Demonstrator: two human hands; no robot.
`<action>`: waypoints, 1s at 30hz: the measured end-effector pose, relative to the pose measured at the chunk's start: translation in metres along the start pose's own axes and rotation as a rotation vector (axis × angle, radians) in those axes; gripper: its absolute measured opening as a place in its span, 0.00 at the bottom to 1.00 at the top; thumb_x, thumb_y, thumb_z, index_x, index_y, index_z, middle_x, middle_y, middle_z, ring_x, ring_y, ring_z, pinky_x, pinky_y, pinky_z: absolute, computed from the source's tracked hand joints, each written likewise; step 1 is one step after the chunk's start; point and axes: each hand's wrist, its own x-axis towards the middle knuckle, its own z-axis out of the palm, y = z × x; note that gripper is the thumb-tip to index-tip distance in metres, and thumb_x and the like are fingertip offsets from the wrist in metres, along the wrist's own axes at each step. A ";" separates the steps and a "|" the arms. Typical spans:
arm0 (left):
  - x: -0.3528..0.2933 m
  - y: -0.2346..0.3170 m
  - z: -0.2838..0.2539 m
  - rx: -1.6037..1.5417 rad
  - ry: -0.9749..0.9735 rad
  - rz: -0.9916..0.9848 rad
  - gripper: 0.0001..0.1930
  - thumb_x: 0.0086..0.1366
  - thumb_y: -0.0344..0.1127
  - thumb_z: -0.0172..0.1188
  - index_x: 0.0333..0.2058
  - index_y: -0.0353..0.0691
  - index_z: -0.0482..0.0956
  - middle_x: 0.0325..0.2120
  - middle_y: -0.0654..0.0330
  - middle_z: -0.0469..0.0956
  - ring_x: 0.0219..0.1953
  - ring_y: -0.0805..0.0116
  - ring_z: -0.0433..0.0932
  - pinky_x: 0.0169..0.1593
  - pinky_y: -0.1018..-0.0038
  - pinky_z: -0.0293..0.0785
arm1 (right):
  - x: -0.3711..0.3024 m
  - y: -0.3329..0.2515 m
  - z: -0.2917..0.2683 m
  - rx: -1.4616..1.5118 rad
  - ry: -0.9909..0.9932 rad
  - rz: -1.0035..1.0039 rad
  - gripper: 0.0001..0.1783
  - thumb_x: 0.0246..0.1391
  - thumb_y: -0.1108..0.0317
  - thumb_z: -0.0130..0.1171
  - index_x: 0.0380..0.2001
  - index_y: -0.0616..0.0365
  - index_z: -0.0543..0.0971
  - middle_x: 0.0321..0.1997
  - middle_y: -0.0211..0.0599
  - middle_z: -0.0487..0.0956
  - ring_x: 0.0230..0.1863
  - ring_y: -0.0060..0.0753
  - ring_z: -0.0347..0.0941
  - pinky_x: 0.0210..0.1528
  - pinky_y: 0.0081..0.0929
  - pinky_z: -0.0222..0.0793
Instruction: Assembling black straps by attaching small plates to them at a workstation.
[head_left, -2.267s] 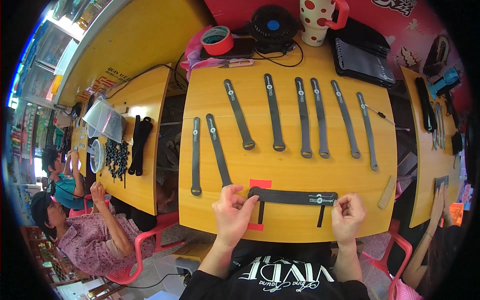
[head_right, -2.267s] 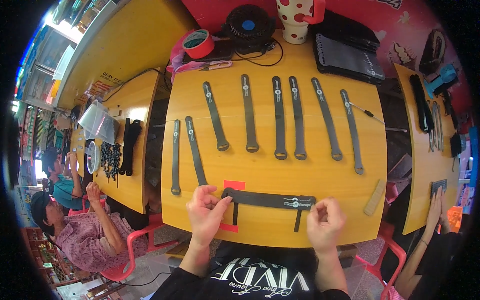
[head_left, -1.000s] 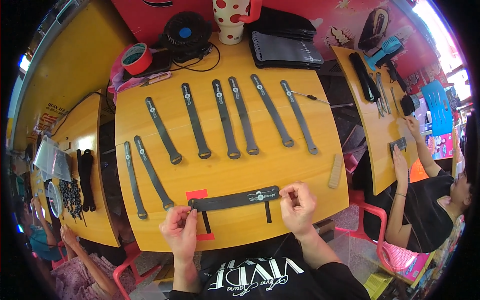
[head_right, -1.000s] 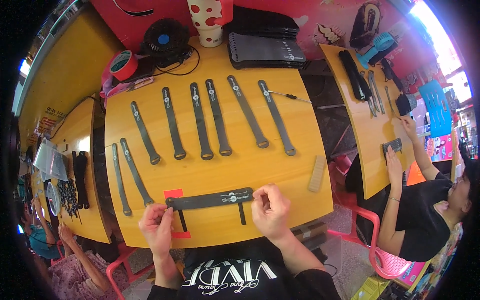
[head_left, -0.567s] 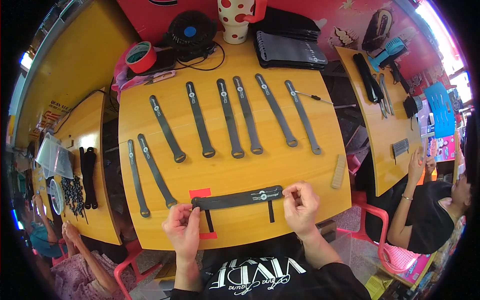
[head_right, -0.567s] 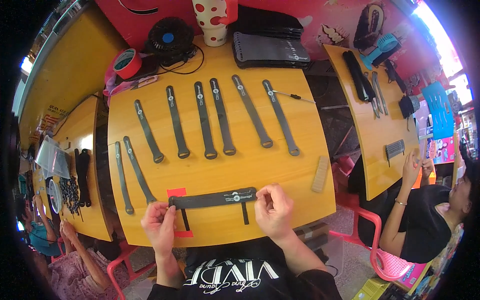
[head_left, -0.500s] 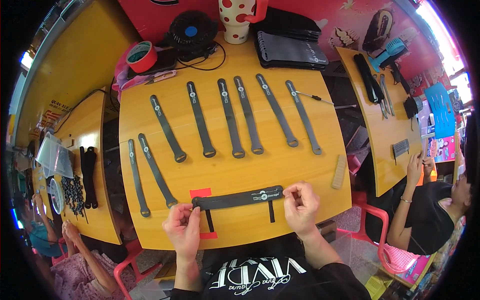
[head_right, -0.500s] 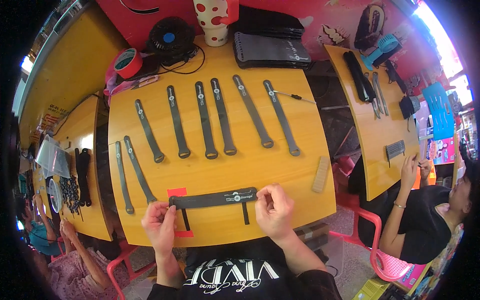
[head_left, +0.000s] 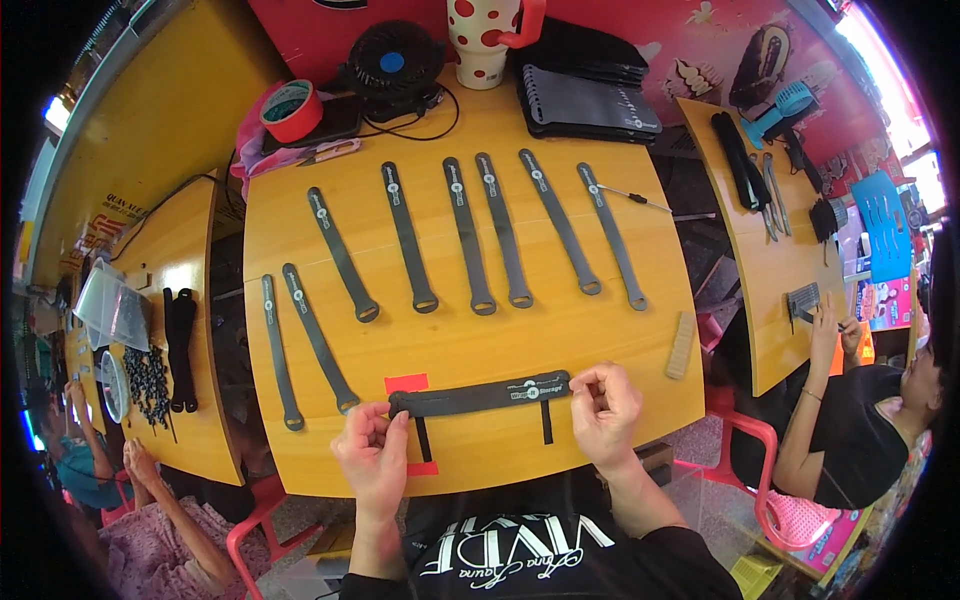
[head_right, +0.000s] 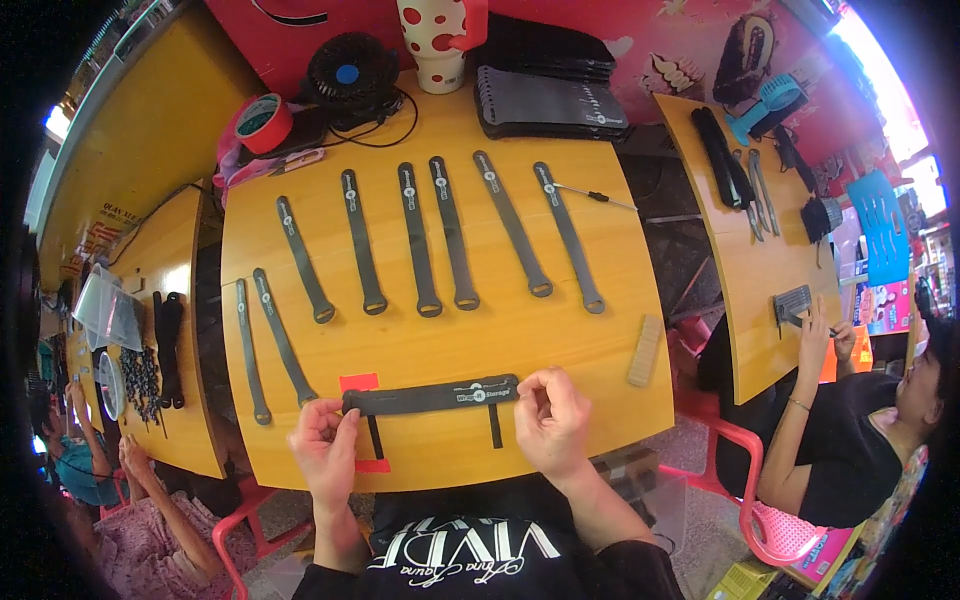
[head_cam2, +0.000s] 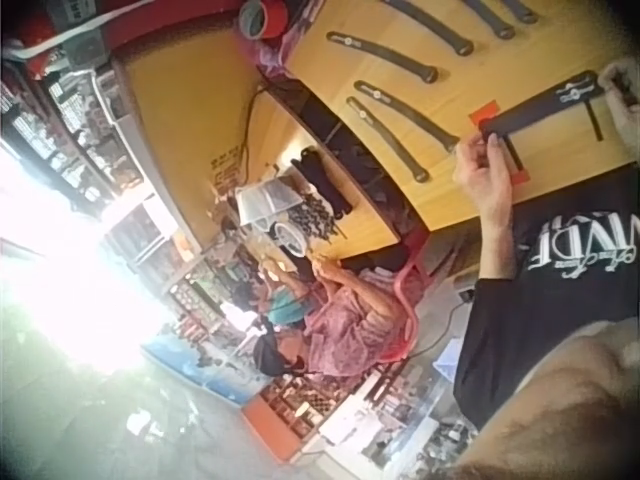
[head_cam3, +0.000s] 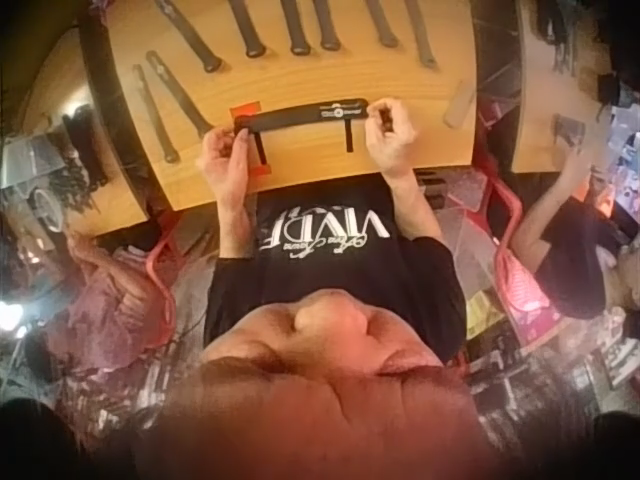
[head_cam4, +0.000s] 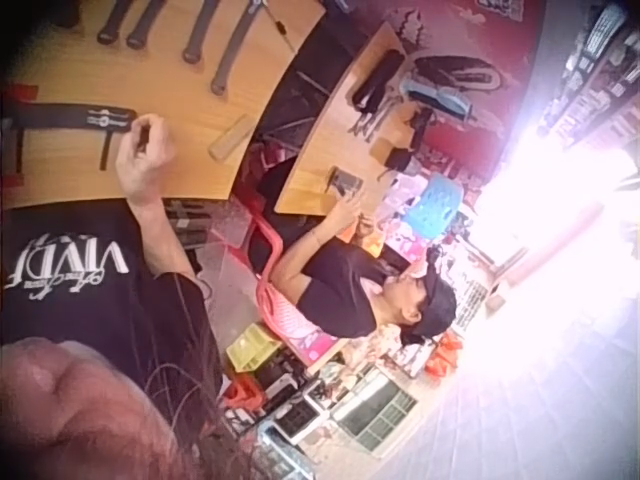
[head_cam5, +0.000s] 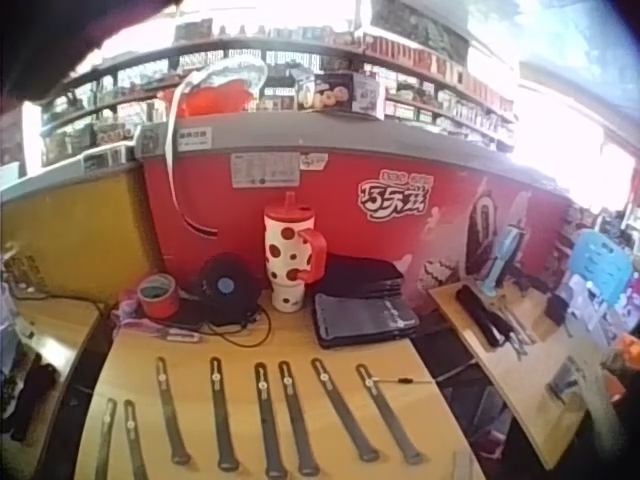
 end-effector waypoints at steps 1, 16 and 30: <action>0.001 -0.001 0.001 0.000 -0.001 0.002 0.06 0.58 0.20 0.63 0.32 0.31 0.75 0.14 0.67 0.71 0.18 0.85 0.66 0.22 0.85 0.59 | 0.000 0.000 0.000 0.000 0.002 0.000 0.08 0.50 0.87 0.55 0.28 0.61 0.72 0.24 0.26 0.72 0.19 0.10 0.63 0.19 0.11 0.54; -0.004 0.000 0.005 0.309 0.135 0.446 0.06 0.49 0.25 0.66 0.26 0.39 0.78 0.38 0.56 0.77 0.45 0.53 0.69 0.49 0.62 0.63 | -0.010 -0.052 0.019 0.032 -0.157 -0.296 0.08 0.48 0.85 0.57 0.31 0.62 0.76 0.25 0.33 0.72 0.19 0.20 0.66 0.20 0.18 0.61; -0.005 -0.003 -0.032 0.578 0.044 0.510 0.12 0.52 0.27 0.61 0.34 0.50 0.86 0.57 0.51 0.67 0.63 0.40 0.55 0.60 0.49 0.49 | 0.002 -0.079 0.116 -0.006 -0.667 -0.148 0.09 0.50 0.68 0.57 0.31 0.63 0.79 0.28 0.52 0.78 0.32 0.53 0.76 0.35 0.43 0.70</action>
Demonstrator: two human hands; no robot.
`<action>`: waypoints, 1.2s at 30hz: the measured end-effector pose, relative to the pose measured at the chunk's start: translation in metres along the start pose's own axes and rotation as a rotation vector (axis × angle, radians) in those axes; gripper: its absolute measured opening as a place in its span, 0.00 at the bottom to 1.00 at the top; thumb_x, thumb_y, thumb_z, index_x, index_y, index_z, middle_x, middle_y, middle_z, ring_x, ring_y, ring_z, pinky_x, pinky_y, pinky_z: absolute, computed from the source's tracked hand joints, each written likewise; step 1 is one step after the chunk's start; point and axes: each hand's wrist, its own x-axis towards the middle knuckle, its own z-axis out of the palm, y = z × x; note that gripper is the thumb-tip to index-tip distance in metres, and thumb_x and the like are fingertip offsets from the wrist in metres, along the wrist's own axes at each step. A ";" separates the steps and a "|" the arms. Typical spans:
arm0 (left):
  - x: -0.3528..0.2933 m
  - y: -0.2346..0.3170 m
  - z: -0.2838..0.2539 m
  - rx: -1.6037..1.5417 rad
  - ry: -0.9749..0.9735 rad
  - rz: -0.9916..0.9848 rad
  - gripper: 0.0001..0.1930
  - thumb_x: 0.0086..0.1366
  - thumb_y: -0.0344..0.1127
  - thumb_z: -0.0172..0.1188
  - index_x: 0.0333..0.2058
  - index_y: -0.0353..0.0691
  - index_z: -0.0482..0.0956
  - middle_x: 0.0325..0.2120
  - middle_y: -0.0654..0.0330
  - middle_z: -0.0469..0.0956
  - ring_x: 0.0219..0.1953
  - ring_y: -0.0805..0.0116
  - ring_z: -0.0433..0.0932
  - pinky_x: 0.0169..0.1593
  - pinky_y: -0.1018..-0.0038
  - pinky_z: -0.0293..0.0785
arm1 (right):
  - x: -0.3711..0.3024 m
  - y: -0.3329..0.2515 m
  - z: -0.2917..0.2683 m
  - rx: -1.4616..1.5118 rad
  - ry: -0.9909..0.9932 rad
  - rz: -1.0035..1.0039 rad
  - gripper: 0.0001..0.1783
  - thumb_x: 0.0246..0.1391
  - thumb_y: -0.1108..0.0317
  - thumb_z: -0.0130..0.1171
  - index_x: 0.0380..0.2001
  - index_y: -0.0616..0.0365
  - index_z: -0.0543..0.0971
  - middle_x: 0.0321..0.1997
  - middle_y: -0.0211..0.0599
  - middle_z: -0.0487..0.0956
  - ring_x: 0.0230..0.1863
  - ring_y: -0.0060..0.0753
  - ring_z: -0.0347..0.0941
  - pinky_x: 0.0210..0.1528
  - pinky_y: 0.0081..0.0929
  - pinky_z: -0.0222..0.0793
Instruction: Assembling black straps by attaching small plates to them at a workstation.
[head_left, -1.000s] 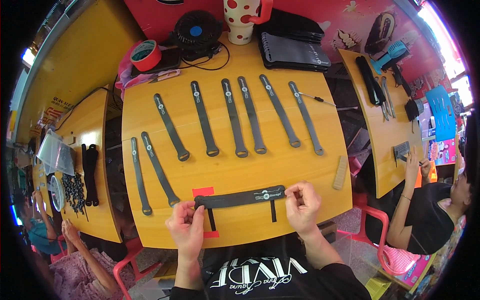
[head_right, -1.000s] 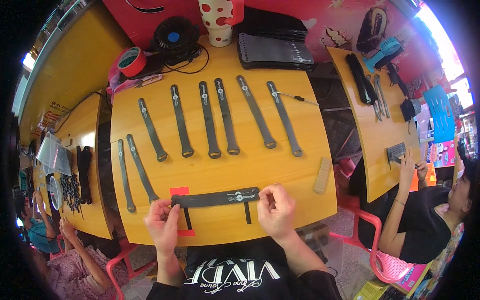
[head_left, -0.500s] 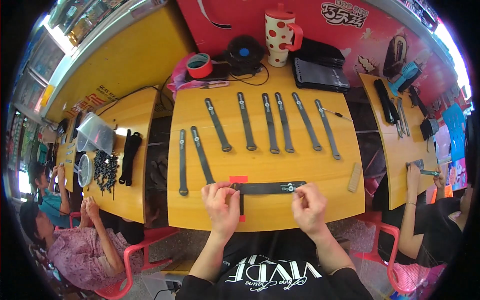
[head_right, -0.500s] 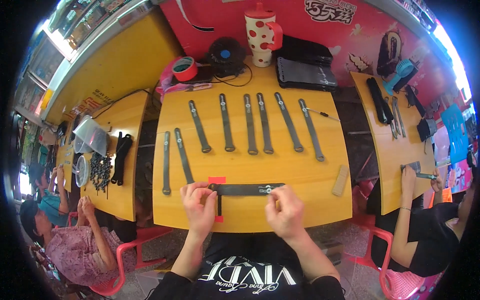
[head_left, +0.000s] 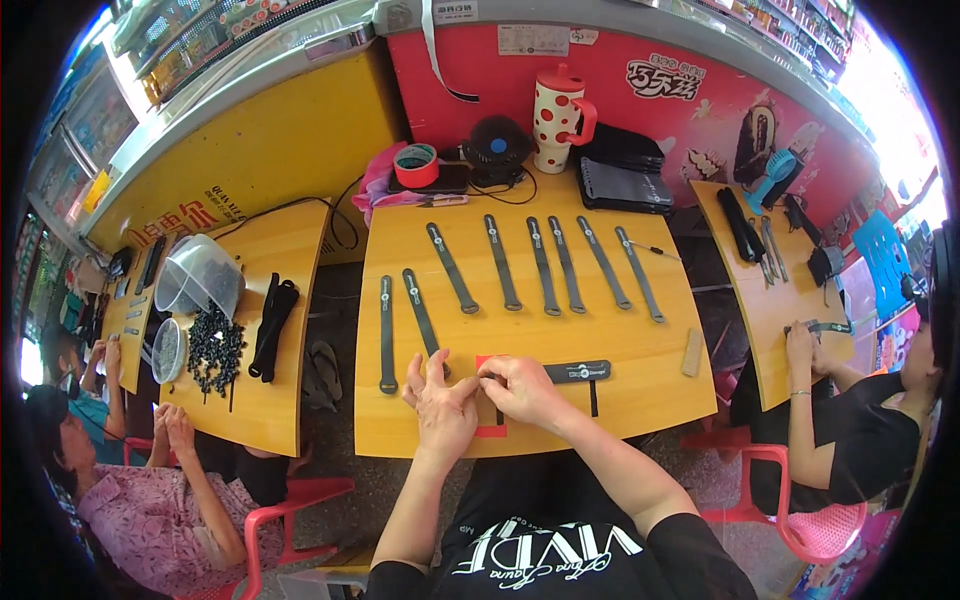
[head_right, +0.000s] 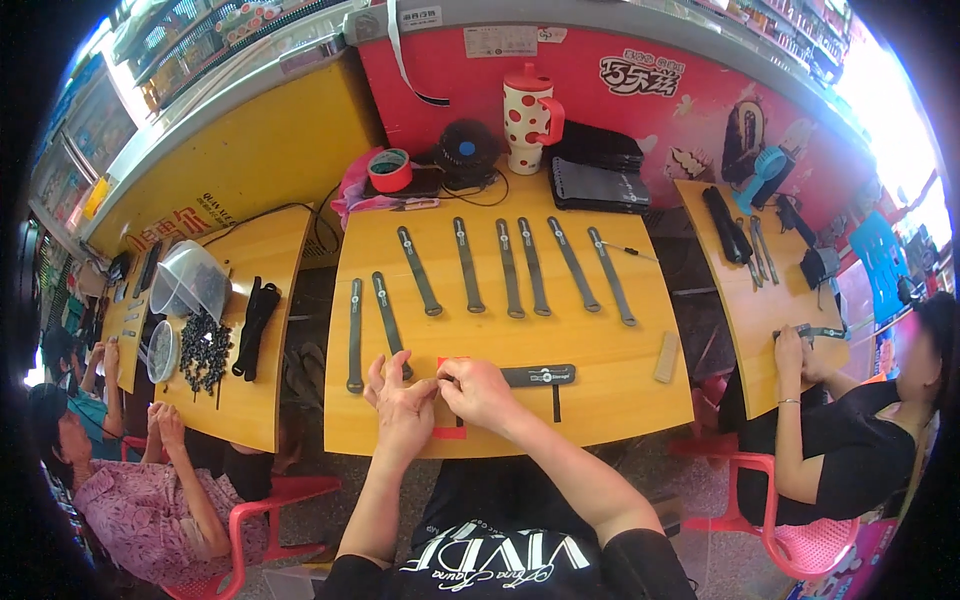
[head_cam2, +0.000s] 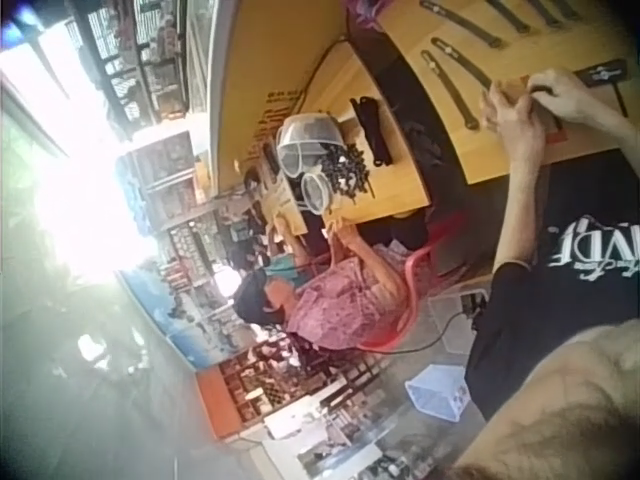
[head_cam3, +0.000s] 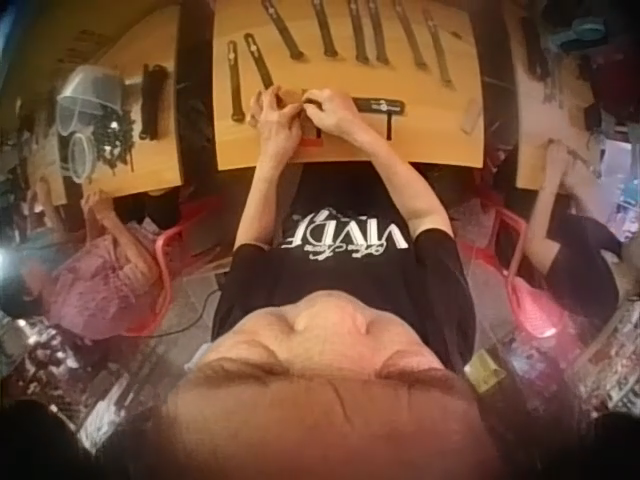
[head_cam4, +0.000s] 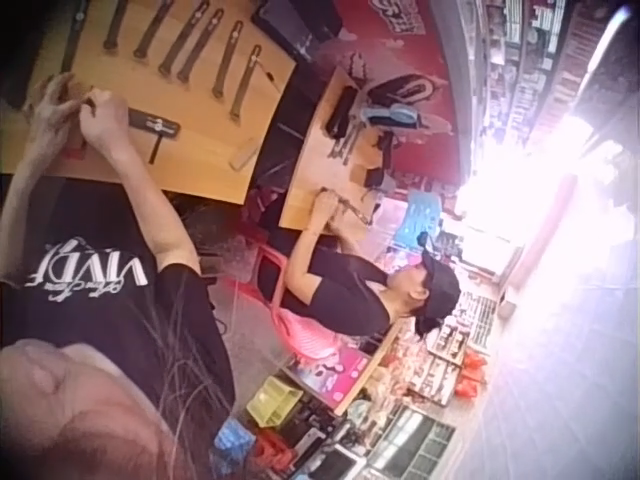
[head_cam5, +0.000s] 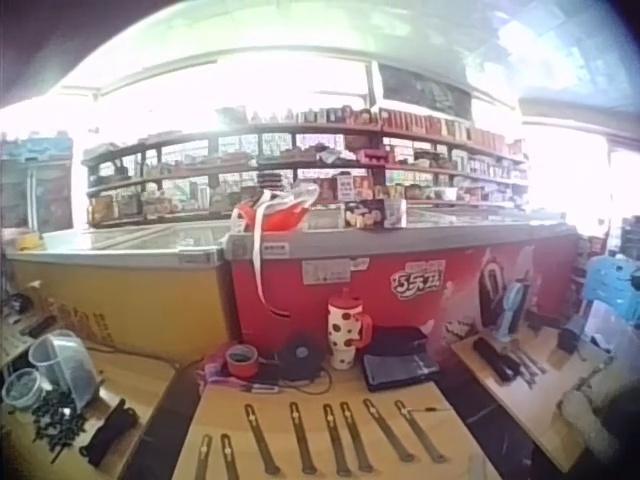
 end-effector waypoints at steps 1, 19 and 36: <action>0.001 -0.002 -0.001 0.011 -0.027 0.018 0.14 0.52 0.27 0.61 0.35 0.52 0.87 0.58 0.50 0.65 0.64 0.39 0.53 0.61 0.48 0.49 | -0.001 0.002 0.001 -0.043 0.007 -0.039 0.09 0.49 0.70 0.57 0.32 0.63 0.79 0.27 0.49 0.78 0.29 0.47 0.76 0.33 0.39 0.70; 0.020 -0.021 -0.021 0.043 -0.267 0.190 0.20 0.52 0.23 0.59 0.40 0.55 0.87 0.65 0.51 0.57 0.68 0.39 0.48 0.65 0.51 0.47 | 0.005 -0.001 0.024 -0.316 0.111 -0.043 0.07 0.44 0.74 0.54 0.28 0.66 0.75 0.29 0.55 0.77 0.34 0.57 0.76 0.36 0.46 0.72; 0.020 -0.017 -0.022 0.169 -0.276 0.312 0.20 0.51 0.23 0.58 0.40 0.54 0.86 0.63 0.52 0.62 0.68 0.41 0.51 0.64 0.52 0.49 | 0.006 0.010 0.020 0.077 0.276 0.067 0.04 0.43 0.78 0.56 0.27 0.64 0.77 0.19 0.42 0.77 0.21 0.33 0.74 0.25 0.31 0.67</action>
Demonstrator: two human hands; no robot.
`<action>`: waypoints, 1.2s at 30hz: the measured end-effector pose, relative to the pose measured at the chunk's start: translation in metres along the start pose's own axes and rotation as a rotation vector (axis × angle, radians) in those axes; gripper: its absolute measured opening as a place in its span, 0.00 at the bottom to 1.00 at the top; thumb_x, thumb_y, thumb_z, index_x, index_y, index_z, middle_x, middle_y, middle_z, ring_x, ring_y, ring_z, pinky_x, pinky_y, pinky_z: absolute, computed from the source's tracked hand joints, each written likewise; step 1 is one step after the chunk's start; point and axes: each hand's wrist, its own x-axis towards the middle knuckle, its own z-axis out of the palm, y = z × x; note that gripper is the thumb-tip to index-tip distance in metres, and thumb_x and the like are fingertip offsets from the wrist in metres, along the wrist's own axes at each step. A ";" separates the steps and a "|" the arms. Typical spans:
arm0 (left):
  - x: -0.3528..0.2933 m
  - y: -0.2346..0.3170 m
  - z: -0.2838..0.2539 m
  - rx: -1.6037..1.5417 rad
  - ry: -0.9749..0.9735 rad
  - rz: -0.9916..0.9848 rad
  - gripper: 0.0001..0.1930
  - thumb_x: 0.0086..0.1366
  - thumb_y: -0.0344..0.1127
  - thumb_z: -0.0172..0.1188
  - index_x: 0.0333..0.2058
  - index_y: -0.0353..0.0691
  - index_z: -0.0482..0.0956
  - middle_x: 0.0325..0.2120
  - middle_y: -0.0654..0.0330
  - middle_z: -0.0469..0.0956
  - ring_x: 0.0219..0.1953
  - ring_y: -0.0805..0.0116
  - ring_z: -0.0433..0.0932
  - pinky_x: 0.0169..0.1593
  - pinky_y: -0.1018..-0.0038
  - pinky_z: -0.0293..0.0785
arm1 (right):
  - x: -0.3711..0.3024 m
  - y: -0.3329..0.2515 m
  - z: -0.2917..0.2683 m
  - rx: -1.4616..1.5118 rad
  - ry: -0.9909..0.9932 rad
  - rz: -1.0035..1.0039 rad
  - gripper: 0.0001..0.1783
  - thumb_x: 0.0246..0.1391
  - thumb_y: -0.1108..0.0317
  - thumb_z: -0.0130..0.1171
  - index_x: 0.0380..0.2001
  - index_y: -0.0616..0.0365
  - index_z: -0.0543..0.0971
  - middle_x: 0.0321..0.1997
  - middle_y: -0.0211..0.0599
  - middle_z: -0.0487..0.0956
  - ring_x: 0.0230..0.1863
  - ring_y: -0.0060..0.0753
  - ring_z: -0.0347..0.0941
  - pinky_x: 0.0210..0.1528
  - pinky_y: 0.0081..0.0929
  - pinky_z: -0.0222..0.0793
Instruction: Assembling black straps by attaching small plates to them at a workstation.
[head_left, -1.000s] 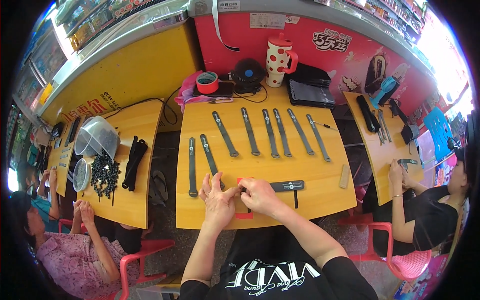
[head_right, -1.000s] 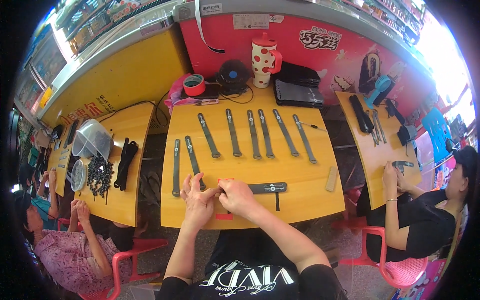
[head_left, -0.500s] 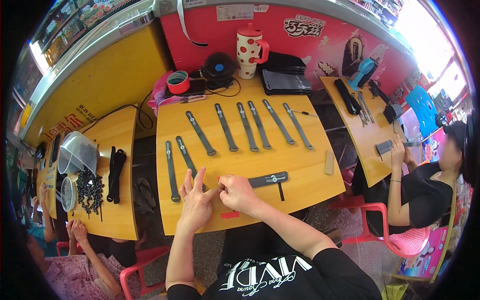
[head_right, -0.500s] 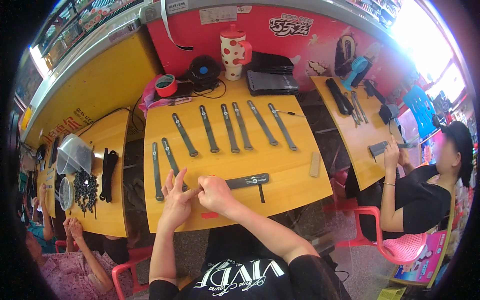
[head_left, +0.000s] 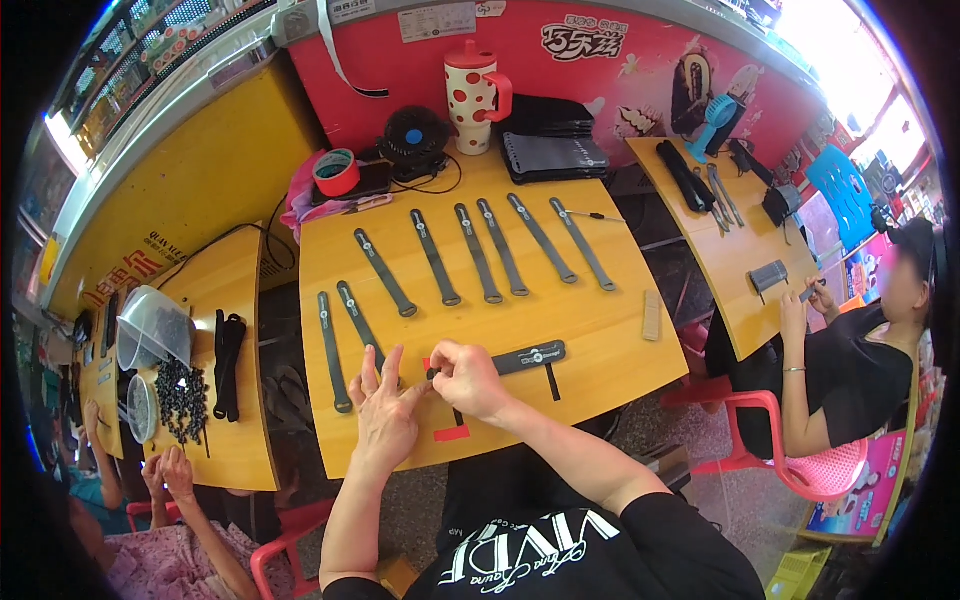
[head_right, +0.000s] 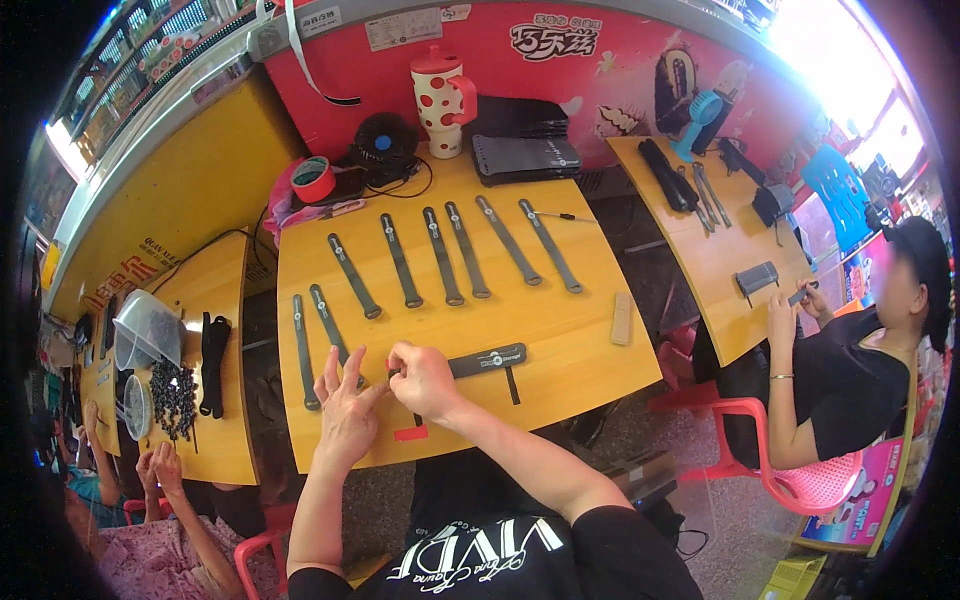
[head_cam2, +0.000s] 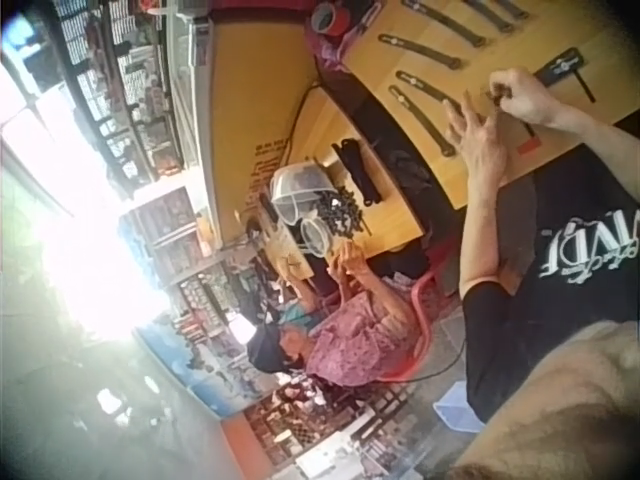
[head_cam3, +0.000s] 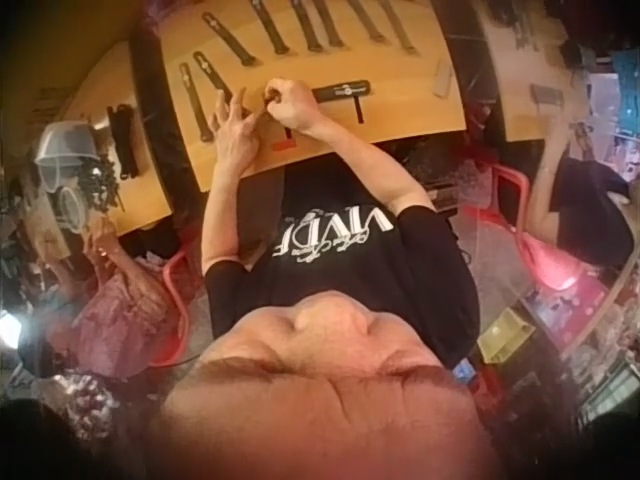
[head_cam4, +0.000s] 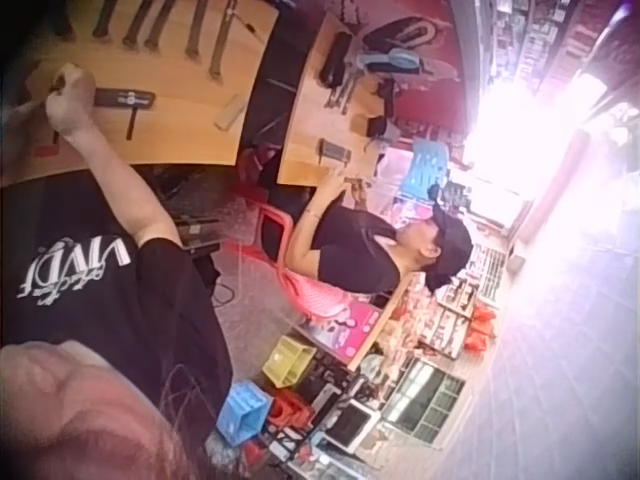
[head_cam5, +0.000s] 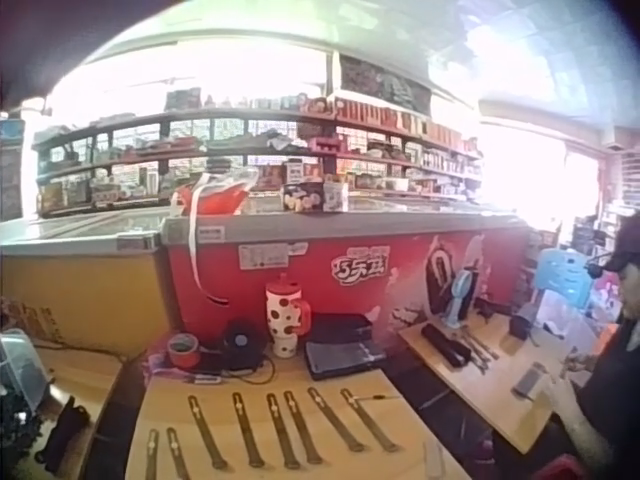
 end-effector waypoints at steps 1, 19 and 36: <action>0.001 0.004 -0.001 0.037 0.009 0.005 0.18 0.52 0.24 0.59 0.40 0.52 0.86 0.62 0.52 0.63 0.68 0.41 0.52 0.63 0.52 0.49 | 0.000 0.003 -0.003 0.127 0.010 0.050 0.05 0.43 0.79 0.56 0.27 0.63 0.76 0.19 0.35 0.75 0.21 0.25 0.71 0.25 0.26 0.65; 0.014 0.019 0.001 0.049 0.052 0.033 0.14 0.50 0.23 0.59 0.34 0.45 0.86 0.61 0.48 0.65 0.67 0.39 0.53 0.62 0.51 0.50 | -0.076 0.059 -0.260 0.824 0.324 0.166 0.11 0.42 0.85 0.60 0.24 0.57 0.73 0.20 0.29 0.75 0.12 0.11 0.62 0.10 0.10 0.53; -0.020 0.179 -0.020 -1.050 -0.116 0.067 0.21 0.53 0.31 0.68 0.47 0.37 0.77 0.44 0.49 0.76 0.43 0.53 0.77 0.44 0.65 0.76 | -0.140 -0.075 -0.173 0.414 -0.001 -0.071 0.06 0.48 0.81 0.62 0.28 0.59 0.76 0.25 0.25 0.76 0.26 0.13 0.71 0.27 0.17 0.66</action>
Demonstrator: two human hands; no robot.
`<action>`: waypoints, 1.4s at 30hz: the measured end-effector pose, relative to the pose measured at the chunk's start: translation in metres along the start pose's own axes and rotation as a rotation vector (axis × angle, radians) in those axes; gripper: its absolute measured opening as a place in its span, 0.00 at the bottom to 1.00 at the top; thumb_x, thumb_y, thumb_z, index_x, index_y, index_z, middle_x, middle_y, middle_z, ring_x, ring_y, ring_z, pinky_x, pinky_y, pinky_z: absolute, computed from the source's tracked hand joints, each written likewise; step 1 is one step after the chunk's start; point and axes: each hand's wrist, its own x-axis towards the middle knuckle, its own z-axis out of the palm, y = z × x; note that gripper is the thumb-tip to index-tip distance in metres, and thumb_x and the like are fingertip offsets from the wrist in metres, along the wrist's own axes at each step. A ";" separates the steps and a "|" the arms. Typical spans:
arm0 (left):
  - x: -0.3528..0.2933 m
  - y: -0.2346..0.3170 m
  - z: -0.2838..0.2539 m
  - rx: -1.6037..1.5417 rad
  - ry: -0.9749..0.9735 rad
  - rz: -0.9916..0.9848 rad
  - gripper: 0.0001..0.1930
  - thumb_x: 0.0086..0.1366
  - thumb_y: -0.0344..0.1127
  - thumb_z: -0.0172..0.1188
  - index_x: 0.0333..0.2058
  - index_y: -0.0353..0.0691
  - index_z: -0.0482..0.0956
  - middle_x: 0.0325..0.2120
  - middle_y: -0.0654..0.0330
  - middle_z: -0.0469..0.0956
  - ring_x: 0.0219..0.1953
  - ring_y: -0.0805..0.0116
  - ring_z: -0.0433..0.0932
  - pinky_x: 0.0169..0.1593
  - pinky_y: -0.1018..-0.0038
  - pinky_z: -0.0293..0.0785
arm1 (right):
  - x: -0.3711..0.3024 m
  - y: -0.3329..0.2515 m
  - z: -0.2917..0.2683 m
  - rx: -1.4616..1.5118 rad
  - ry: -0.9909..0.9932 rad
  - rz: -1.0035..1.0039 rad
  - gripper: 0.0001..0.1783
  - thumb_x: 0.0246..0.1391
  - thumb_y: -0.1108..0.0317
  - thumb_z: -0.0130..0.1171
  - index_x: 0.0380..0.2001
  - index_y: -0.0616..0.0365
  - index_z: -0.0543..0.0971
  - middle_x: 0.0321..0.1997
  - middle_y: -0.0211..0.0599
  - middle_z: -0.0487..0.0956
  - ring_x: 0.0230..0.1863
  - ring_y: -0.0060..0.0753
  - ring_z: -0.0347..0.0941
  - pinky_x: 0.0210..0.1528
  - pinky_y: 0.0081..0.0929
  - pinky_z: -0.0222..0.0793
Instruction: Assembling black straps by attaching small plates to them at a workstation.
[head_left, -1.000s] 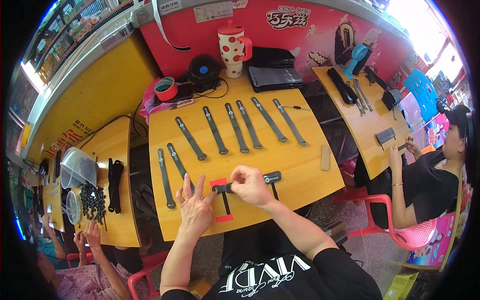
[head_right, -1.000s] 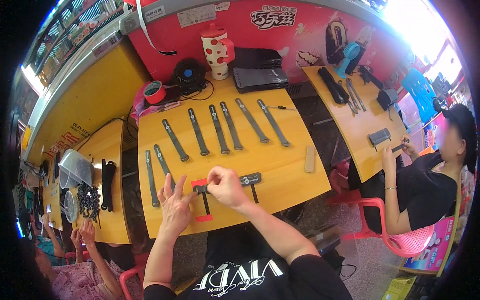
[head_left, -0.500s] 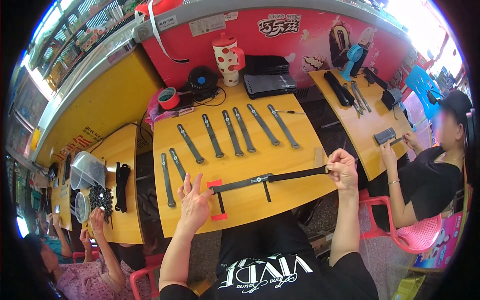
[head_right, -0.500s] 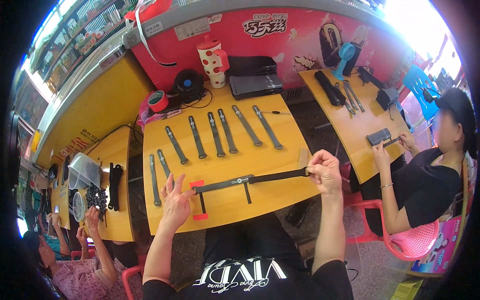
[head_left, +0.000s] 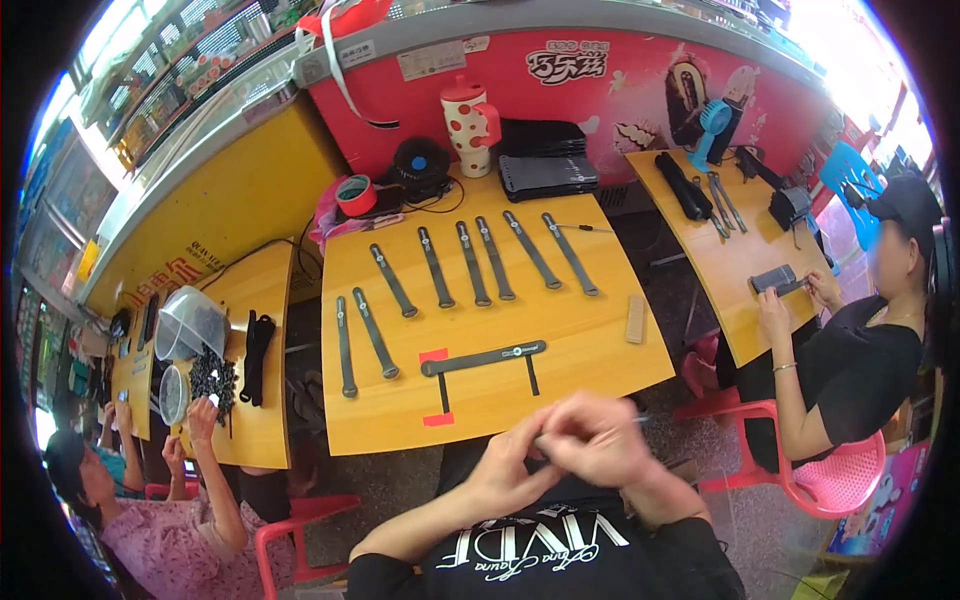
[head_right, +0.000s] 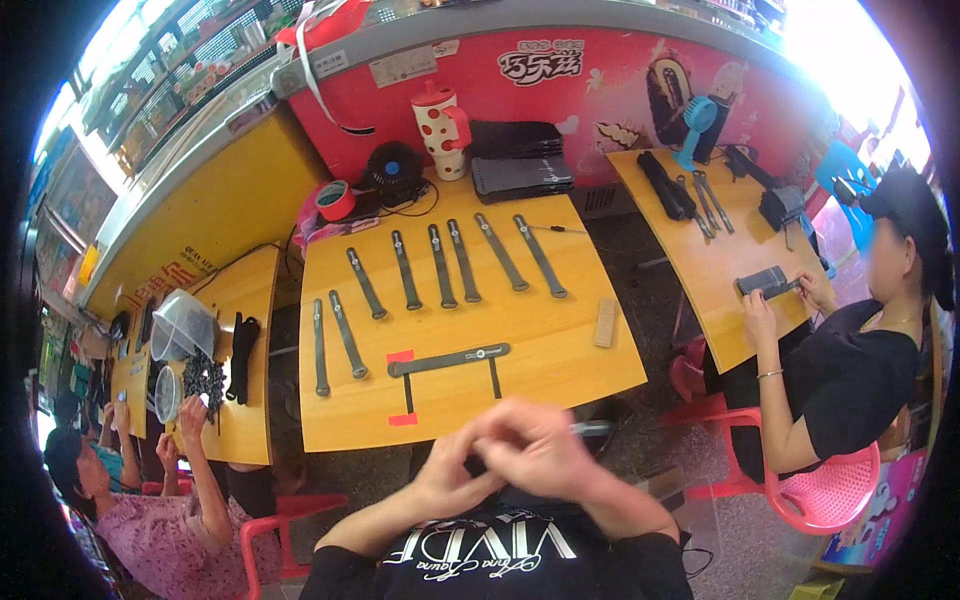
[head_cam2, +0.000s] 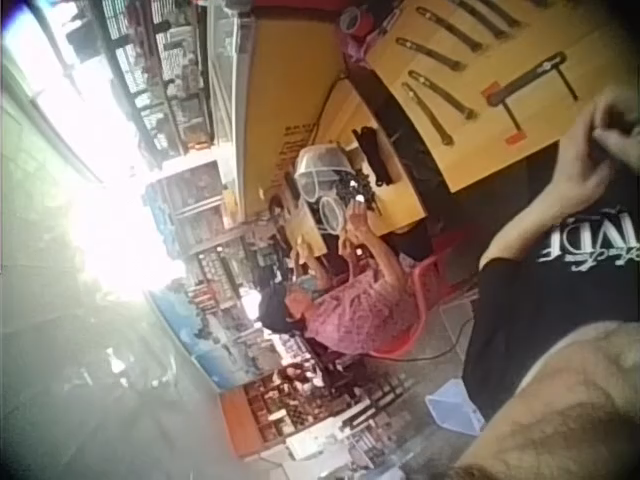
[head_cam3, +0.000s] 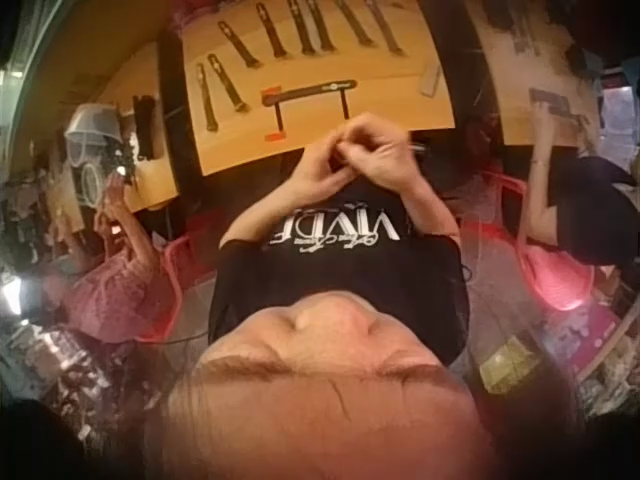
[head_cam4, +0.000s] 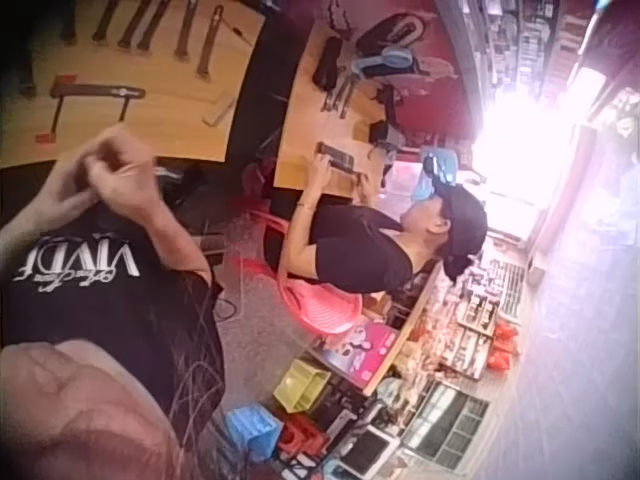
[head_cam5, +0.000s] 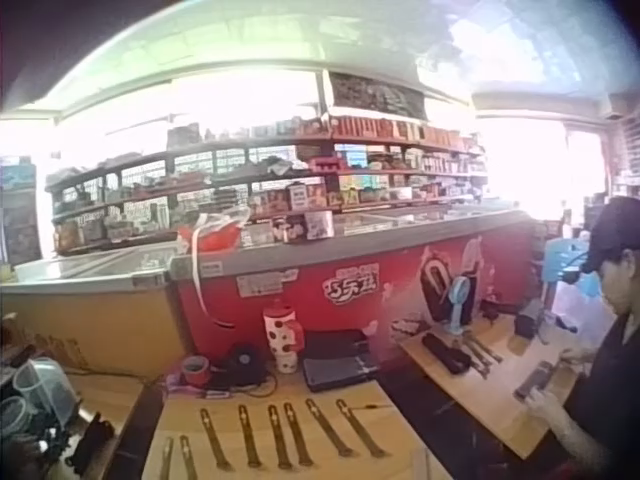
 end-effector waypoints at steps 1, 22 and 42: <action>-0.006 -0.023 0.011 0.055 0.075 0.096 0.22 0.54 0.33 0.69 0.48 0.36 0.77 0.40 0.50 0.79 0.39 0.56 0.79 0.42 0.66 0.77 | 0.004 -0.004 0.014 -0.103 -0.096 -0.135 0.08 0.46 0.81 0.65 0.28 0.60 0.77 0.24 0.31 0.77 0.24 0.17 0.71 0.25 0.16 0.66; -0.006 -0.081 -0.040 -0.759 0.639 -0.133 0.11 0.69 0.23 0.53 0.48 0.31 0.78 0.37 0.46 0.82 0.33 0.64 0.82 0.31 0.75 0.80 | 0.012 0.081 -0.011 0.241 0.204 0.380 0.02 0.58 0.78 0.57 0.32 0.64 0.78 0.24 0.33 0.79 0.17 0.14 0.71 0.19 0.09 0.65; 0.000 -0.111 -0.086 -0.535 0.760 -0.409 0.08 0.66 0.23 0.56 0.43 0.28 0.79 0.27 0.56 0.80 0.23 0.73 0.80 0.21 0.84 0.70 | 0.059 0.119 -0.015 0.042 0.369 0.318 0.03 0.56 0.80 0.59 0.34 0.64 0.76 0.27 0.27 0.76 0.24 0.16 0.73 0.24 0.12 0.65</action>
